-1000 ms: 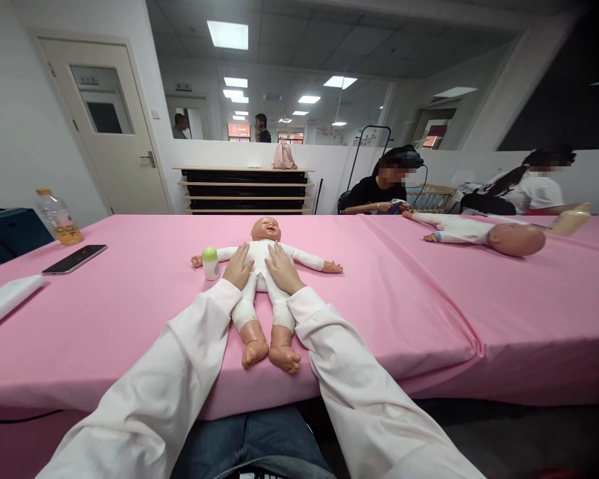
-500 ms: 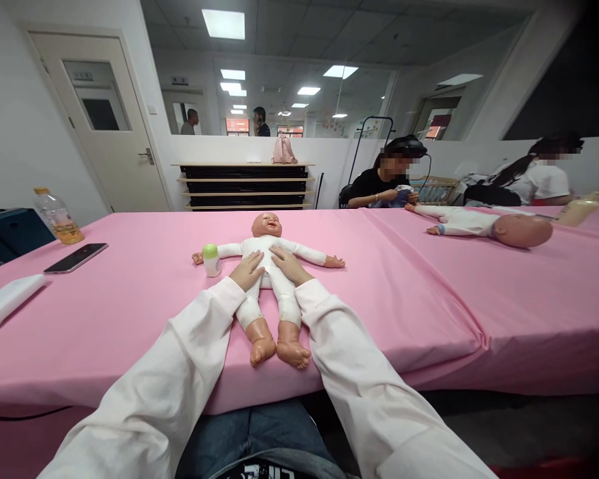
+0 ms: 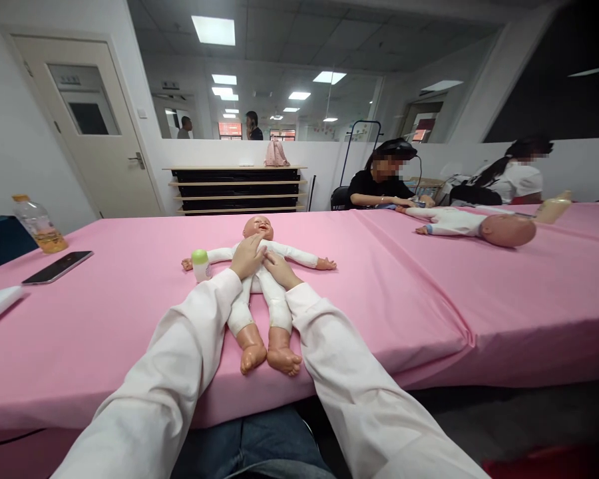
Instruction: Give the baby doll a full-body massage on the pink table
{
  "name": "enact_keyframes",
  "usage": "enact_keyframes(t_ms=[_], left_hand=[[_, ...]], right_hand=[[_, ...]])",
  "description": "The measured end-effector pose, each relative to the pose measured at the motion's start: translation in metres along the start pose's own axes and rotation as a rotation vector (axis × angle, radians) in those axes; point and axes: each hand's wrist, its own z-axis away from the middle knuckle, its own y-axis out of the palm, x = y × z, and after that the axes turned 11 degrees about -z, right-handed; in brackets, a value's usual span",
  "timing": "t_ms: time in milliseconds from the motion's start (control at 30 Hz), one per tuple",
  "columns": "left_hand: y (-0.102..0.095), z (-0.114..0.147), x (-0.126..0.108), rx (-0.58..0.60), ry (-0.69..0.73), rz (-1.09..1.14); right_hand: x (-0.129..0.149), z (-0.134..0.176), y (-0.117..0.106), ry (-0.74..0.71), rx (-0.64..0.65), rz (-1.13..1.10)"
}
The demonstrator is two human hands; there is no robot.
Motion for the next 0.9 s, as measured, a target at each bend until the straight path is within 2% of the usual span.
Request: enact_keyframes(t_ms=[100,233,267,300,367,400,433,533,567,700,767,833,900], left_hand=[[0.012,0.0,0.002,0.098,-0.067,0.019],[0.017,0.009,0.015,-0.029,-0.229,0.003],[0.017,0.01,0.018,-0.019,-0.245,0.014],[0.017,0.011,0.021,0.028,-0.24,0.032],[0.02,0.012,0.027,0.17,-0.199,0.072],[0.021,0.012,0.03,0.204,-0.194,0.083],[0.023,0.012,0.032,0.188,-0.214,0.082],[0.027,0.012,0.043,0.028,-0.315,0.06],[0.028,0.013,0.047,0.024,-0.329,0.067],[0.028,0.017,0.061,0.172,-0.289,0.086],[0.024,0.023,0.064,0.103,-0.34,-0.004],[0.018,0.029,0.067,0.031,-0.419,-0.149],[0.014,0.034,0.069,0.066,-0.466,-0.278]], right_hand=[[0.005,0.001,-0.003,-0.014,-0.038,0.034],[0.008,-0.001,-0.009,0.029,-0.305,0.1],[0.007,-0.002,-0.009,0.051,-0.31,0.092],[0.005,-0.003,-0.009,0.081,-0.263,0.075],[0.002,-0.005,-0.007,0.153,-0.08,0.053],[0.001,-0.006,-0.007,0.177,-0.001,0.058],[0.0,-0.006,-0.007,0.186,0.033,0.08],[0.0,-0.006,-0.009,0.172,-0.072,0.17],[0.001,-0.006,-0.011,0.185,-0.088,0.183],[0.004,-0.003,-0.018,0.266,0.021,0.197],[0.002,0.0,-0.022,0.227,-0.061,0.281],[-0.004,0.005,-0.027,0.216,-0.21,0.402],[-0.01,0.009,-0.032,0.261,-0.272,0.51]])
